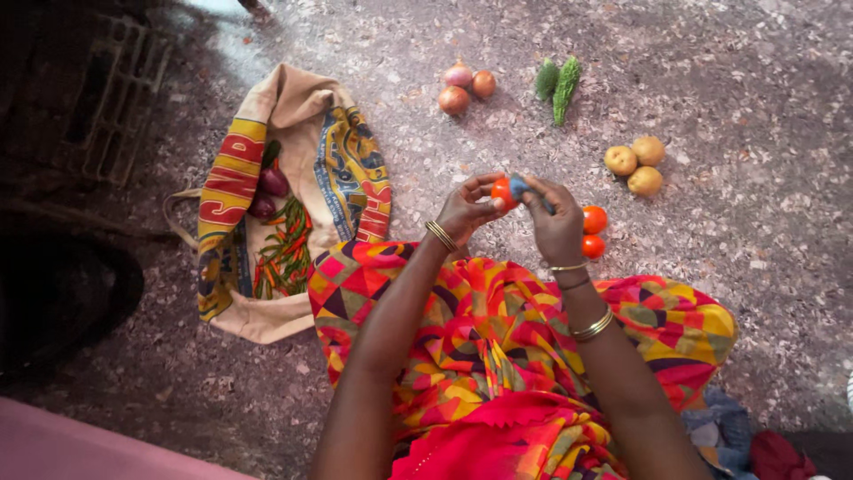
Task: The person wipes several tomatoes one by one using a blue cloth and places them on the floor while sitting near a bag of mixed vegetables.
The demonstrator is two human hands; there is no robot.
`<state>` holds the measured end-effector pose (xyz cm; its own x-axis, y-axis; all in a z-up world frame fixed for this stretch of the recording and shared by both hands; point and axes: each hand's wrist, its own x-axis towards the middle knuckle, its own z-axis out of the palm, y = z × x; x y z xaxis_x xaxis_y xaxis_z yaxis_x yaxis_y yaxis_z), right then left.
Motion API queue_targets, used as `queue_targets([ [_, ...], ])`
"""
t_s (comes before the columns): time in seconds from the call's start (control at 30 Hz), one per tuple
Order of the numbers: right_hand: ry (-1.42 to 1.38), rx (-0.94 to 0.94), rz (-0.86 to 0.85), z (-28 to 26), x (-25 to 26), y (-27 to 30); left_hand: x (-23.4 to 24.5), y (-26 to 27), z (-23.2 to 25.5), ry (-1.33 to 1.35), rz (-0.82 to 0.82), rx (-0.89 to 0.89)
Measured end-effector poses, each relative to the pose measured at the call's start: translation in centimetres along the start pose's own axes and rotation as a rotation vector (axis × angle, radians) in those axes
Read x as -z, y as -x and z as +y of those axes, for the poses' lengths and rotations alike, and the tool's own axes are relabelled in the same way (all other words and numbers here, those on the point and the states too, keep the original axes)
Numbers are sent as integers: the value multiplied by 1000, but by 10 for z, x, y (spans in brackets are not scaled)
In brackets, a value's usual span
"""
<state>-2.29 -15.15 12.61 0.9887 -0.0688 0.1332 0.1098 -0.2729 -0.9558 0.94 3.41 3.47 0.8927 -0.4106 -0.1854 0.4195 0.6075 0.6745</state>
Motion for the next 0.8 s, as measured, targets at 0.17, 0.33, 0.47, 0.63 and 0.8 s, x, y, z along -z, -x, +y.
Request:
queue_targets([
  [0.17,297,399,19,-29,-5,21,5,0,1,95,24,-45],
  [0.33,362,423,24,-31,-4,15,6,-6,-7,-71,22,-8],
  [0.47,240,256,2,-22,-2,3,8,-7,-11,-97,23,-88],
  [0.63,139,255,62,-12,-9,21,8,-5,-3,99,95,-88],
  [0.8,238,344,103,-17,-9,18,5,-5,-5,55,35,-58],
])
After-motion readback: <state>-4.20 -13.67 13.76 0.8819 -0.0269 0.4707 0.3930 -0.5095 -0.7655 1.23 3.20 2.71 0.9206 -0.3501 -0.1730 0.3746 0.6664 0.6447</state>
